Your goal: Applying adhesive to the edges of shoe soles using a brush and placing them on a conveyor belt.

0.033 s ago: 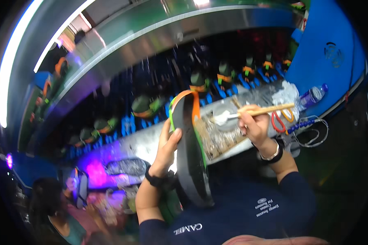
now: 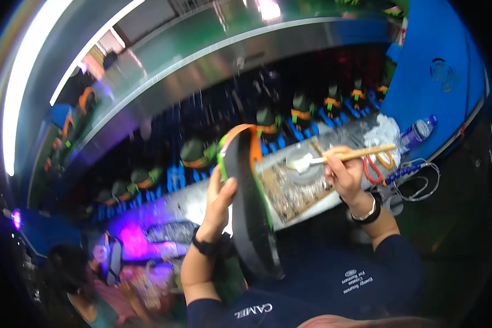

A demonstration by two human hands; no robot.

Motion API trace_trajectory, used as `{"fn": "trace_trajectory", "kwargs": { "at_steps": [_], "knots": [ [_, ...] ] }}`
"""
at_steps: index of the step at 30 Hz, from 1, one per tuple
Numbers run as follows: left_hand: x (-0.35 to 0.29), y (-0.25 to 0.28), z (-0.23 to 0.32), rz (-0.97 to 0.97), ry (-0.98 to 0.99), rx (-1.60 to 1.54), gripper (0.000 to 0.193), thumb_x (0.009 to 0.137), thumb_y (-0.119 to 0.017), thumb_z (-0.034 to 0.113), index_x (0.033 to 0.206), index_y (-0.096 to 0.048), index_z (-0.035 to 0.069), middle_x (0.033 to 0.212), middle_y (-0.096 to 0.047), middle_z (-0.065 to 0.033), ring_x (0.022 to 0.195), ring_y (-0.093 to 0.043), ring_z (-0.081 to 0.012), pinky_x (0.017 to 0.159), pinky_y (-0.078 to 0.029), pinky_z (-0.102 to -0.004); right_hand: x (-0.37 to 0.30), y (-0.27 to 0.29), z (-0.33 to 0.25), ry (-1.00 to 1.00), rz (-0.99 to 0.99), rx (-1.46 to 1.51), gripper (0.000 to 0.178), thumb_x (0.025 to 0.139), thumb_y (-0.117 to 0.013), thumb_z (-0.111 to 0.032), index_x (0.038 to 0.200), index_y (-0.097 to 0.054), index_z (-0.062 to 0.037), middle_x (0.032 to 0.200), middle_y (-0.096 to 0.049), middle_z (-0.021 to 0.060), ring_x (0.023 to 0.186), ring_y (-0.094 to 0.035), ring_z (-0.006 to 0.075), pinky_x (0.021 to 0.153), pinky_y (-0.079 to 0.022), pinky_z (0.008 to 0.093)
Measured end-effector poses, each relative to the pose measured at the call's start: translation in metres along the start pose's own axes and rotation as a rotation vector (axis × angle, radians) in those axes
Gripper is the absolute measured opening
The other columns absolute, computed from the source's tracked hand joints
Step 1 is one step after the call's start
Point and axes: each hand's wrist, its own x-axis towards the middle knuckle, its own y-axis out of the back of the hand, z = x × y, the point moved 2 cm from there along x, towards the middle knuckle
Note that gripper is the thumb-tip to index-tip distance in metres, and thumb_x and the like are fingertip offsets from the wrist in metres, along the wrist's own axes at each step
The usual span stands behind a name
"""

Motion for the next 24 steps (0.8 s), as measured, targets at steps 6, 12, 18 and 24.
{"fn": "trace_trajectory", "kwargs": {
  "at_steps": [6,12,18,24],
  "knots": [
    [0.040,0.003,0.136,0.025,-0.672,-0.009,0.060,0.076,-0.057,0.024,0.123,-0.031,-0.001,0.110,-0.045,-0.0109,0.100,-0.048,-0.0179,0.084,-0.041,-0.0315,-0.011,0.049,-0.015,0.082,0.092,-0.028,0.007,0.084,-0.050,-0.007,0.084,-0.053,0.0003,0.059,-0.050,0.0022,0.043,-0.041,0.0043,0.037,-0.032,0.0166],
    [0.133,-0.046,0.205,0.385,-1.324,0.446,0.055,0.068,-0.070,0.004,0.112,-0.039,0.000,0.098,-0.051,-0.0083,0.079,-0.055,-0.0145,0.075,-0.046,-0.0276,-0.024,0.071,-0.014,0.083,0.162,0.029,0.009,0.083,-0.051,-0.007,0.081,-0.054,0.0010,0.058,-0.050,0.0031,0.042,-0.042,0.0053,0.037,-0.033,0.0167],
    [0.205,-0.039,0.159,0.316,-0.733,0.592,0.085,0.065,-0.073,0.035,0.125,-0.026,-0.005,0.108,-0.046,-0.0159,0.105,-0.045,-0.0259,0.093,-0.033,-0.0360,-0.029,0.081,-0.017,0.053,0.182,0.019,0.009,0.083,-0.052,-0.007,0.082,-0.054,0.0019,0.060,-0.050,0.0036,0.044,-0.042,0.0053,0.037,-0.033,0.0172],
    [0.171,-0.050,0.154,0.623,-0.667,1.295,0.094,0.057,-0.074,0.043,0.124,-0.028,-0.005,0.081,-0.056,-0.0164,0.077,-0.057,-0.0308,0.070,-0.046,-0.0358,-0.027,0.102,-0.004,0.001,0.155,0.048,0.010,0.083,-0.052,-0.007,0.083,-0.054,0.0023,0.061,-0.050,0.0037,0.045,-0.042,0.0056,0.039,-0.033,0.0172]
  ]
}}
